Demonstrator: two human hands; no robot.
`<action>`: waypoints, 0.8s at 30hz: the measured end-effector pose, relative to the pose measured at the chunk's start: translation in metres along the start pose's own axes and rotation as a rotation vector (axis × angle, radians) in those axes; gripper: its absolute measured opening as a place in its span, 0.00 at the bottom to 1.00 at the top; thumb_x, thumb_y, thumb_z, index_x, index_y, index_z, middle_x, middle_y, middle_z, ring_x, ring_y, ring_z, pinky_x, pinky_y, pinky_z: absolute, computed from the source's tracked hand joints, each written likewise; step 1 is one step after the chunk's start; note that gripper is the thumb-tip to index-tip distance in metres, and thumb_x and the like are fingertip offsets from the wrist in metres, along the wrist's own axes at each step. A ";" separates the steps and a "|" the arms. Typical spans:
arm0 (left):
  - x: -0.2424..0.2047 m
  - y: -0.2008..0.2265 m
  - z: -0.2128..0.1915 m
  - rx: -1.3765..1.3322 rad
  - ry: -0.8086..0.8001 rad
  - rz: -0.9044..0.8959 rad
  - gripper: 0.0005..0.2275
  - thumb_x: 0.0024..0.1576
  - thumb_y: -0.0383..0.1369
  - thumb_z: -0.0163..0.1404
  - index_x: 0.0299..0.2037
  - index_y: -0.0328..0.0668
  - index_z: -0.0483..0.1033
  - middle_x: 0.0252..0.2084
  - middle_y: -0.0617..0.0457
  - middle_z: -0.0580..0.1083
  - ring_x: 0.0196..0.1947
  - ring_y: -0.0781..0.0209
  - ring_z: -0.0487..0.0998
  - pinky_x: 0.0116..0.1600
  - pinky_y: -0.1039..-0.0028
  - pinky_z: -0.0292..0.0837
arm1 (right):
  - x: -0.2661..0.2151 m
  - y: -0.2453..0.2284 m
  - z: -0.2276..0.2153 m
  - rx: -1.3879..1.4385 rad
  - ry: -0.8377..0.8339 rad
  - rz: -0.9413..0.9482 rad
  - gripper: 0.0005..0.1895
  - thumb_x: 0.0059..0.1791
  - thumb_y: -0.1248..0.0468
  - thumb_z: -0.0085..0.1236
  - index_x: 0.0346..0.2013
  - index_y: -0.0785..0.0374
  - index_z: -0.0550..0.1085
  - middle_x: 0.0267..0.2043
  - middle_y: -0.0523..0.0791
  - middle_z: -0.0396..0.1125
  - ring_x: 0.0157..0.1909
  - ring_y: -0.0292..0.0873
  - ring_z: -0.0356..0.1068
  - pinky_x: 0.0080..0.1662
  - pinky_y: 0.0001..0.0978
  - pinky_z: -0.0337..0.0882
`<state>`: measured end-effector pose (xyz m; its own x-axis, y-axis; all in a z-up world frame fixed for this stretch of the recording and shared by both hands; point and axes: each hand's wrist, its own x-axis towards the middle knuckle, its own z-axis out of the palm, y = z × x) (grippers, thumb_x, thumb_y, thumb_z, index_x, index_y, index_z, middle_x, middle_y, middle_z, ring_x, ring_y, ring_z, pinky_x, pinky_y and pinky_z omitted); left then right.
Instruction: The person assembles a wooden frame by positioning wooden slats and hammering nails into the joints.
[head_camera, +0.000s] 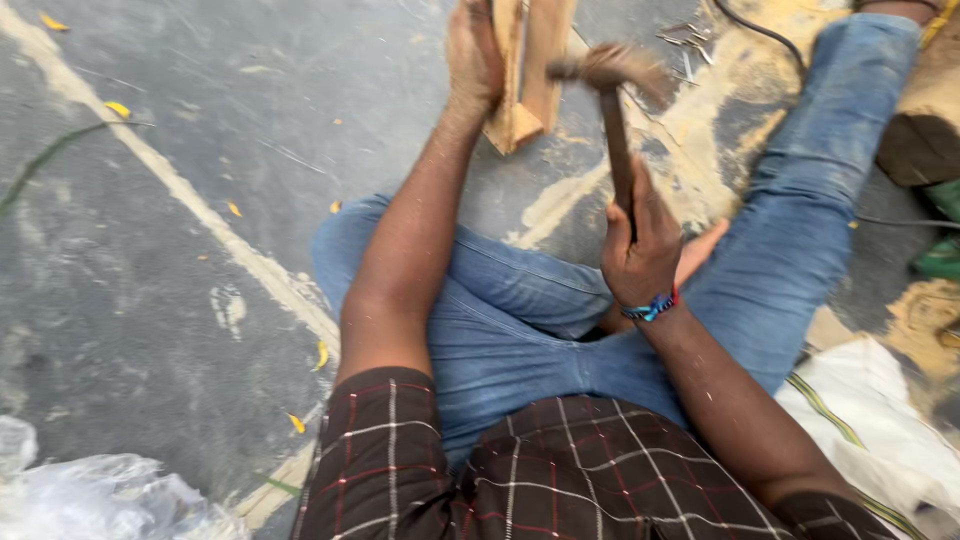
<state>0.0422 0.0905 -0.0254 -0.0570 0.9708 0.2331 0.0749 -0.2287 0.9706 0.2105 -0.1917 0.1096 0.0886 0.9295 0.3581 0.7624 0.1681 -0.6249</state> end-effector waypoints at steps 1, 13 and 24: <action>0.003 0.001 -0.001 -0.033 0.015 0.012 0.38 0.65 0.62 0.24 0.44 0.32 0.77 0.36 0.39 0.80 0.37 0.48 0.81 0.46 0.57 0.74 | 0.005 0.003 0.002 0.041 0.048 0.026 0.28 0.59 0.67 0.53 0.73 0.65 0.59 0.42 0.57 0.71 0.36 0.58 0.74 0.40 0.48 0.72; -0.001 -0.012 -0.003 0.076 0.097 -0.024 0.36 0.65 0.62 0.24 0.45 0.32 0.73 0.37 0.40 0.76 0.39 0.50 0.78 0.48 0.58 0.73 | 0.000 0.018 0.014 0.111 -0.117 0.040 0.29 0.54 0.70 0.53 0.71 0.65 0.64 0.44 0.60 0.74 0.39 0.55 0.77 0.41 0.43 0.74; 0.015 -0.048 -0.043 -0.006 0.196 -0.698 0.23 0.64 0.48 0.34 0.54 0.31 0.61 0.51 0.38 0.73 0.49 0.50 0.82 0.49 0.63 0.80 | 0.004 0.035 0.021 0.337 -0.178 0.422 0.29 0.54 0.70 0.51 0.71 0.64 0.64 0.33 0.44 0.71 0.33 0.35 0.72 0.36 0.28 0.72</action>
